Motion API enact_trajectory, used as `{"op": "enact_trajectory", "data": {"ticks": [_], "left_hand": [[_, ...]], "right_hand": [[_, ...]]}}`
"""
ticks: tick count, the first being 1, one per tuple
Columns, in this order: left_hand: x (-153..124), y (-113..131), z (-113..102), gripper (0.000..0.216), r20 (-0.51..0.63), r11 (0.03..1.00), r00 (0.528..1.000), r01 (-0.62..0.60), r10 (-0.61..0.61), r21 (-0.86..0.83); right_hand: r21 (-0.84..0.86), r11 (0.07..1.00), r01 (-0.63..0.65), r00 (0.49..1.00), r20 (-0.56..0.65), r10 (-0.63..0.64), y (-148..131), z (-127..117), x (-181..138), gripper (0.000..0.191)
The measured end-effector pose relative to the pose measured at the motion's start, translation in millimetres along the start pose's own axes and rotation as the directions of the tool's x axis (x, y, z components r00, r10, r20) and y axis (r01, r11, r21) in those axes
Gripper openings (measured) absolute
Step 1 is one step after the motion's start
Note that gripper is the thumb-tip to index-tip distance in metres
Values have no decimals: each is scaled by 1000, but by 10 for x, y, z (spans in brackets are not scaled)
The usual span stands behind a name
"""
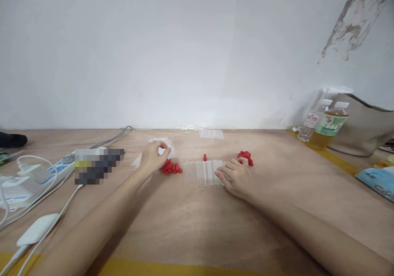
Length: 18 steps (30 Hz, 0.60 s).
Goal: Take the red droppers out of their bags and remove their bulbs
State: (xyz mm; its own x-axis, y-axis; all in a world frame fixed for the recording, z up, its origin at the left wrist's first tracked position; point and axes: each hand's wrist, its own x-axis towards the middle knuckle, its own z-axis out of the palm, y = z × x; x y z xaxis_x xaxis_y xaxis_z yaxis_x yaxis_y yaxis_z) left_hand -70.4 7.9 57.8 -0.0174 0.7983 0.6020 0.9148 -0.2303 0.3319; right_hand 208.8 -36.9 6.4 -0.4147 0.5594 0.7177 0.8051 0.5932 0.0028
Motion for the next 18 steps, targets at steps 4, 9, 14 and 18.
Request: {"op": "enact_trajectory", "data": {"ticks": [4,9,14,18], "left_hand": [[187,483,250,20,337,980,940,-108,45,169],[377,894,787,28,528,969,842,-28,-109,244],[497,1035,1147,31,612,956,765,16,-201,295],[473,1059,1020,26,567,965,813,-26,-132,262]], "right_hand": [[5,999,35,998,-48,-35,-6,34,-125,35],[8,998,59,995,-82,-58,7,93,-166,34],[37,999,18,989,-150,-12,52,117,-193,31],[60,998,8,985,-170,2,31,118,-208,18]]}}
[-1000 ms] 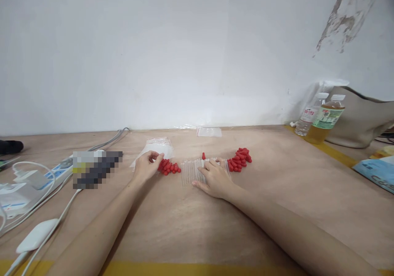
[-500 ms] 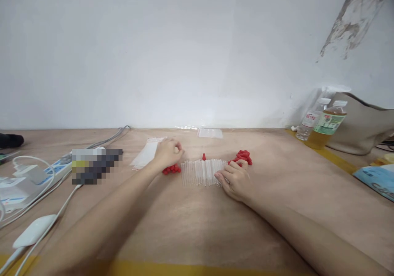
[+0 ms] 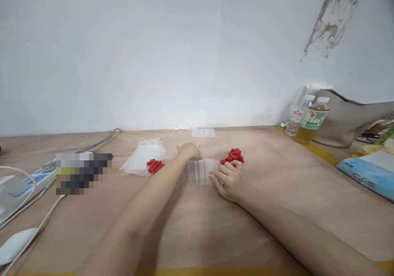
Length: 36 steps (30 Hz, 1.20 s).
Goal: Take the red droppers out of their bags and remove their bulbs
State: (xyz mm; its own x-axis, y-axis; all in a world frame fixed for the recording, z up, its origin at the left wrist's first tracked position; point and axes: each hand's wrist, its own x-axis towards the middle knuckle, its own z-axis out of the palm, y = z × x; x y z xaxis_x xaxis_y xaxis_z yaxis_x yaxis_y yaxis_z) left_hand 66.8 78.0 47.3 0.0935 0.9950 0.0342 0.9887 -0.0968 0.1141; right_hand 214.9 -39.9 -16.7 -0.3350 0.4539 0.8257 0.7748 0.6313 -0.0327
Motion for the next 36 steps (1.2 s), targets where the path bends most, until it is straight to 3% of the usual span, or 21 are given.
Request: {"op": "enact_trajectory", "data": {"ticks": [3,6,8,10,12,14,16,20,23,29,33,36], "left_hand": [[-278,-139,-125,25,-154,993,982,-115,114,-2],[-670,-361,-151,21,-275,960,922,-279,274,19],[-938,-517,-84,19,-454,866,750,-486,481,115],[-1163,-646,27,15,-530,784,604,-582,595,216],[-1315,-730,154,7,-577,730,502,-628,644,268],[-1387,-770,271,2,-599,690,444,-672,666,269],[-1399,-780,364,4,-617,668,426,-709,662,226],[-1366,-756,447,5,-639,655,445,-746,627,124],[-1358,-728,443,6,-664,665,459,-743,591,78],[-1363,-707,447,9,-705,630,421,-775,571,47],[-1352,-685,442,17,-669,628,436,-776,602,59],[-1322,-663,433,22,-633,605,413,-789,655,111]], "right_hand": [[1,998,-67,995,-74,67,-15,-4,5,22],[2,994,-107,987,-122,107,-22,-16,22,36],[15,997,-82,989,-118,83,-31,-28,32,41],[47,999,-17,994,-103,21,-45,-38,34,42],[102,992,71,996,-58,-66,-64,-45,27,40],[154,977,149,988,14,-153,-86,-46,15,37],[177,965,193,974,84,-210,-106,-42,4,32],[142,965,220,961,141,-240,-139,-10,3,24],[118,965,235,960,128,-250,-157,40,20,21],[99,966,237,963,106,-247,-168,117,30,22],[79,964,252,959,110,-260,-171,127,18,20],[69,964,258,957,122,-265,-179,121,22,21]]}}
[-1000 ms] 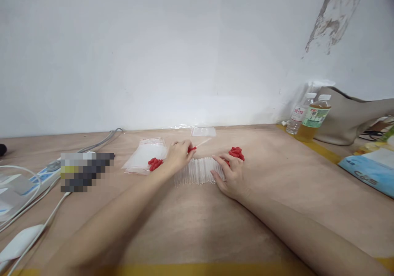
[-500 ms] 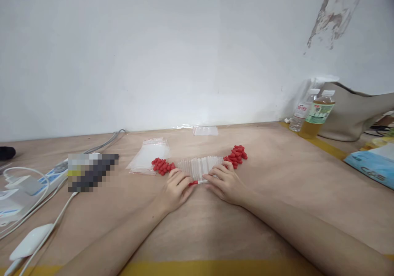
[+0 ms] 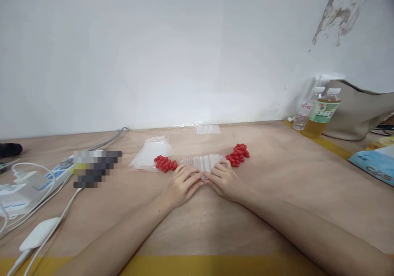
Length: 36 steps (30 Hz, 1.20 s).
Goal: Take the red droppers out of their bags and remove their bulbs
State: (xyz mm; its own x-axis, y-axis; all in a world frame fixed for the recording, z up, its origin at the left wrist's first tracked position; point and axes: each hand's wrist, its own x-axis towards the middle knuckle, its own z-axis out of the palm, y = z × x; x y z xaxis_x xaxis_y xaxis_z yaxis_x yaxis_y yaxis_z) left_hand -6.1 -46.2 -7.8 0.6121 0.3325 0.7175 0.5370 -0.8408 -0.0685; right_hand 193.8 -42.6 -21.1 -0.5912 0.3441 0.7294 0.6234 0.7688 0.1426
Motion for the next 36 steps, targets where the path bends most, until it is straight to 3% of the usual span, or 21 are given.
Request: {"op": "enact_trajectory", "data": {"ticks": [5,13,21,29,32,36], "left_hand": [[24,-11,29,15,-5,998,999,-34,34,54],[60,76,-40,13,95,984,995,-37,20,175],[61,88,-66,16,115,982,993,-25,4,185],[23,69,-112,18,157,989,988,-37,14,144],[-66,-45,-160,16,84,990,995,48,-59,132],[-143,-257,-246,15,-38,977,979,202,-199,69]], "right_hand": [[21,1000,-8,1000,20,7,-12,-16,17,20],[35,999,-5,1000,-22,6,-50,-26,25,22],[-60,995,85,993,-80,-90,-21,-100,-24,18],[-82,980,184,983,-5,-185,62,-208,-113,26],[-64,994,88,996,-13,-89,160,-241,-165,27],[-48,975,-218,974,-80,213,211,-207,-168,28]]}}
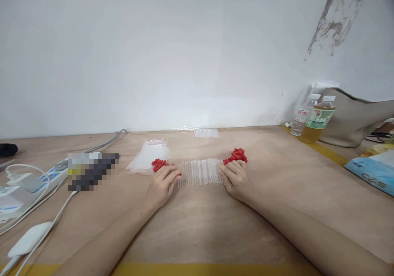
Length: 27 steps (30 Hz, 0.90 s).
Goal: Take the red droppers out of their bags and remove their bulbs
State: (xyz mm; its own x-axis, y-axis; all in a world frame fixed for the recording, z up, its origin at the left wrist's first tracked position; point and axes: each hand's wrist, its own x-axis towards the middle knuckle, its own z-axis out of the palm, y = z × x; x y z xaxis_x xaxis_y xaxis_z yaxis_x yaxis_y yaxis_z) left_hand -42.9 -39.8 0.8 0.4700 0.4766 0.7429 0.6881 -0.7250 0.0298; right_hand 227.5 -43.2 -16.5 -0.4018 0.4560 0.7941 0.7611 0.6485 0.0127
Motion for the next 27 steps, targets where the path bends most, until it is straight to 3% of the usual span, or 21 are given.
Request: {"op": "enact_trajectory", "data": {"ticks": [2,5,10,12,14,19,27], "left_hand": [[23,-116,-46,18,-76,992,989,125,-126,-14],[57,-309,-139,25,-184,941,928,337,-324,43],[23,-676,-248,33,-201,780,761,624,-617,-32],[-2,-820,-237,38,-215,716,685,686,-696,-132],[-21,-951,-208,41,-204,679,649,715,-733,-167],[-53,-1163,-147,33,-96,679,673,733,-733,-48],[-60,-1141,-153,29,97,700,693,708,-714,92]], "right_hand": [[28,997,-75,997,22,74,-40,51,24,32],[100,982,-158,987,42,154,-118,124,95,29],[119,967,-227,971,101,216,-179,190,331,15],[48,978,-202,973,124,195,-194,232,425,13],[-35,985,-170,975,137,173,-213,293,485,12],[-124,987,-102,978,168,122,-276,427,469,14],[10,983,-182,962,208,176,-370,374,394,29]]}}
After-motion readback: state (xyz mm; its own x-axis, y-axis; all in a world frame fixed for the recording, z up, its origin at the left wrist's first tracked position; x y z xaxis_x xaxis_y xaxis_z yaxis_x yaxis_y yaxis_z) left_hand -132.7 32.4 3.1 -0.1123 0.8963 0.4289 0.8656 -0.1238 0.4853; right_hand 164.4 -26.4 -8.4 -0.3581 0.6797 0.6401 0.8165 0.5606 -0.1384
